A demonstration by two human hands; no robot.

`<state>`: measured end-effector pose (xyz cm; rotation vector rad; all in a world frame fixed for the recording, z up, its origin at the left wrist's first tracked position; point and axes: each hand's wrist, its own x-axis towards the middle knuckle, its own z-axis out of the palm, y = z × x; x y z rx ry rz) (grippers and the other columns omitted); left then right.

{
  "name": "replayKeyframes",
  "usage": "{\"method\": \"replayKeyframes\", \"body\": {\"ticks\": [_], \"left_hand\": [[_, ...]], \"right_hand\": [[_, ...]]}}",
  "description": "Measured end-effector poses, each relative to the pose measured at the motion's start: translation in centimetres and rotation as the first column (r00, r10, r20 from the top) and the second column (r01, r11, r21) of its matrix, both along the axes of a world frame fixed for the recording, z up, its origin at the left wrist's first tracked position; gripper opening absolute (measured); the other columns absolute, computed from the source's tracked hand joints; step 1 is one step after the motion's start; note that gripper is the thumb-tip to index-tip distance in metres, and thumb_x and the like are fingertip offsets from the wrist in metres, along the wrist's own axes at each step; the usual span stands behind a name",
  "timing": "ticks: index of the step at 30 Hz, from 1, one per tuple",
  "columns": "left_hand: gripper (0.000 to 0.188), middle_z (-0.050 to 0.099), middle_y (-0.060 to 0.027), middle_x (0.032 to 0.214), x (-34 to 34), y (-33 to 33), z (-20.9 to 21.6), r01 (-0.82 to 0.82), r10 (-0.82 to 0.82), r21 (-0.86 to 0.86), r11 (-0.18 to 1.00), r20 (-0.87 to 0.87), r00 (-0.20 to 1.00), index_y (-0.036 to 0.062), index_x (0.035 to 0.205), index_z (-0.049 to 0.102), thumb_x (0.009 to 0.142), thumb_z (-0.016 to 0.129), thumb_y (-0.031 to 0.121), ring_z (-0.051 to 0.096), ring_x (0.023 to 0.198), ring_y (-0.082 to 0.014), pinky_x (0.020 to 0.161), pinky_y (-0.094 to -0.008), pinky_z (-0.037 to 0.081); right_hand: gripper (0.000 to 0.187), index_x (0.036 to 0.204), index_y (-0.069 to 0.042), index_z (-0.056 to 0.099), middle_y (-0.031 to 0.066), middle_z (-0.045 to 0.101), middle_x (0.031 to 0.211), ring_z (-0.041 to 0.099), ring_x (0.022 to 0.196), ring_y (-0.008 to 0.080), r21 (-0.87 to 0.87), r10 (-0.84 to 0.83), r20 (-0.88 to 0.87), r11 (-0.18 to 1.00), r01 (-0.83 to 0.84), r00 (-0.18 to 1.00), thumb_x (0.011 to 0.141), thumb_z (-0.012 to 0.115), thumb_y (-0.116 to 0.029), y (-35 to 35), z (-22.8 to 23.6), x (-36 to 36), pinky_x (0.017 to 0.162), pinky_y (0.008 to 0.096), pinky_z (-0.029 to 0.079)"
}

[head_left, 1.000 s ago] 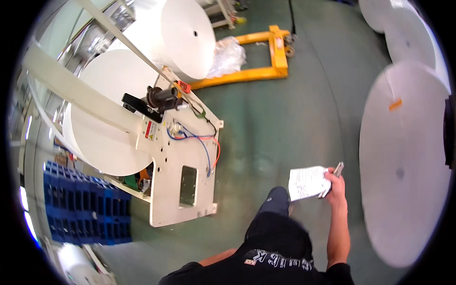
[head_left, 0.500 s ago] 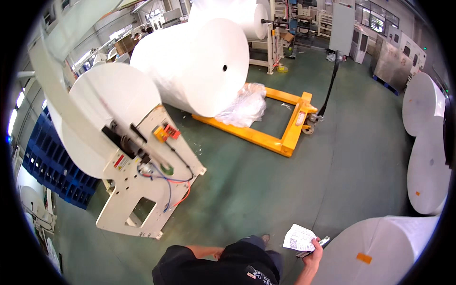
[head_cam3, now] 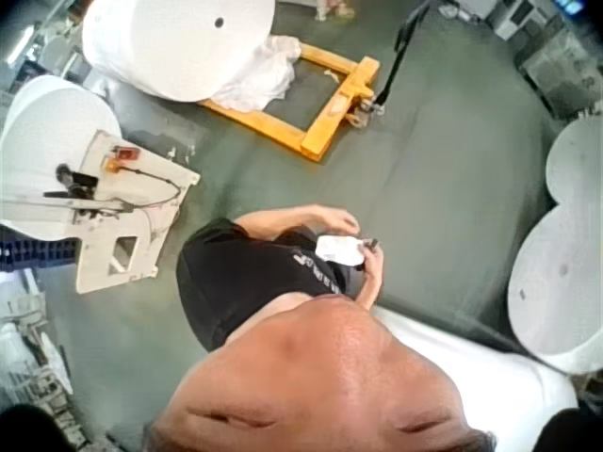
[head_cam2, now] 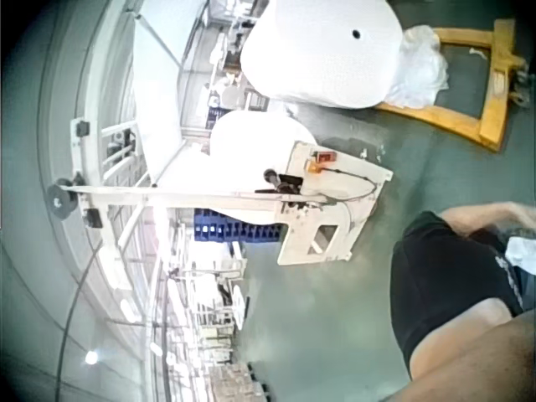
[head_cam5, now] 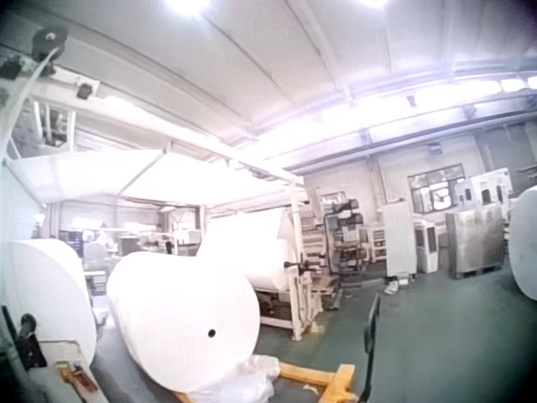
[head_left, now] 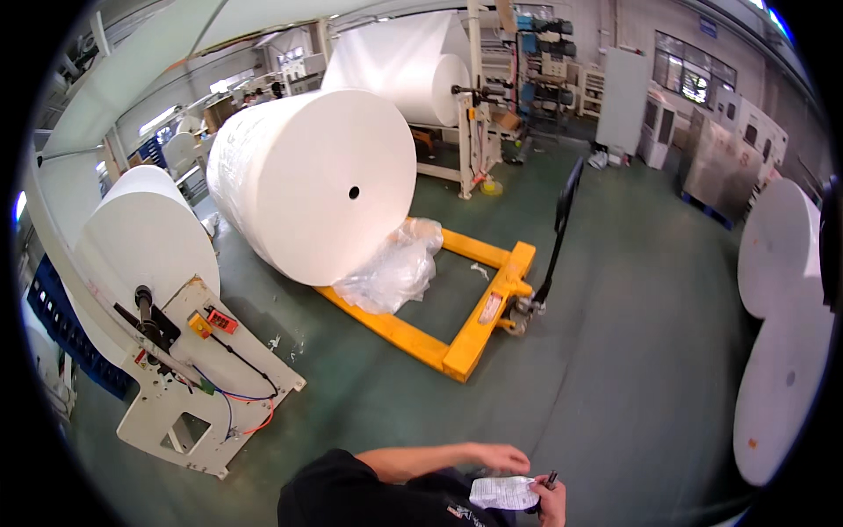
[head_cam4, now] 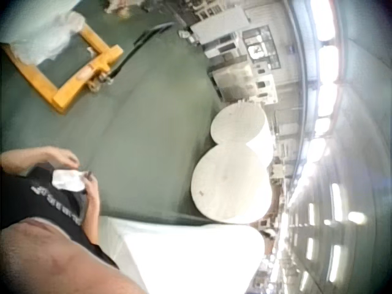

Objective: The person removes the protective plastic wrap from a large paper roll using a utility knife, detaches a label, and then uses a remote control to operate a paper processing machine.

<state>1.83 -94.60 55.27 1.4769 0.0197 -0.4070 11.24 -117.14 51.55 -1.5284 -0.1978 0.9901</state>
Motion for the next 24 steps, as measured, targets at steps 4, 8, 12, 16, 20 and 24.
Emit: {"method": "replayKeyframes", "body": {"ticks": [4,8,12,16,20,24], "left_hand": [[0.036,0.052,-0.0016,0.072,10.4,0.8,0.0,-0.154,0.14,0.137,0.979,0.103,0.985,-0.0005,0.09,0.058,0.089,0.054,0.036,0.045,0.07,-0.0076,0.059,-0.0252,0.039],[0.033,0.056,0.0004,0.079,19.6,5.2,0.2,-0.367,0.367,-0.011,0.93,-0.021,0.93,0.0003,0.1,0.058,0.09,0.053,0.031,0.048,0.076,-0.0061,0.068,-0.0244,0.041],[0.03,0.059,-0.0013,0.088,30.3,9.0,0.0,-0.648,0.672,-0.28,0.709,-0.01,0.74,0.0013,0.102,0.057,0.089,0.055,0.028,0.052,0.081,-0.0063,0.071,-0.0236,0.043],[0.031,0.059,-0.001,0.088,42.8,14.4,0.1,-0.774,0.798,-0.237,0.587,0.007,0.603,0.0013,0.102,0.057,0.089,0.056,0.029,0.051,0.08,-0.0064,0.07,-0.0234,0.043],[0.027,0.054,0.0024,0.077,55.5,19.9,1.3,-0.751,0.771,-0.274,0.6,-0.053,0.635,0.003,0.09,0.058,0.087,0.059,0.03,0.047,0.072,-0.0056,0.062,-0.0236,0.039],[0.024,0.045,0.0047,0.067,65.8,25.6,2.0,-0.633,0.649,-0.235,0.738,-0.013,0.761,0.0052,0.079,0.055,0.086,0.061,0.028,0.041,0.064,-0.0051,0.055,-0.0239,0.034]], "right_hand": [[0.022,0.088,0.001,0.062,0.0038,0.06,0.069,0.056,0.06,0.0108,-0.001,0.29,0.143,0.956,-0.292,0.946,0.067,0.065,0.004,8.0,3.9,13.1,0.057,0.0239,0.044],[0.024,0.091,0.002,0.06,0.0027,0.059,0.067,0.052,0.056,0.0085,-0.031,0.361,0.178,0.932,-0.361,0.915,0.067,0.065,0.003,15.3,10.3,24.3,0.049,0.0213,0.041],[0.03,0.098,0.003,0.055,0.0058,0.059,0.074,0.051,0.051,0.0084,0.084,0.318,0.124,0.94,-0.33,0.94,0.068,0.063,0.003,20.3,8.7,35.4,0.043,0.0179,0.038],[0.041,0.113,0.006,0.051,0.0106,0.058,0.101,0.056,0.087,0.0202,0.174,0.191,0.063,0.964,-0.199,0.98,0.075,0.065,-0.001,23.4,4.0,46.6,0.074,0.0318,0.046],[0.04,0.112,0.006,0.051,0.0118,0.058,0.103,0.056,0.089,0.0217,0.008,0.039,0.122,0.999,-0.04,0.992,0.075,0.064,0.0,27.4,3.7,56.3,0.074,0.0334,0.047],[0.04,0.114,0.004,0.052,0.0112,0.059,0.104,0.057,0.09,0.0212,-0.023,-0.045,0.041,0.999,0.046,0.998,0.076,0.063,0.001,31.5,6.1,66.1,0.076,0.0333,0.048]]}}
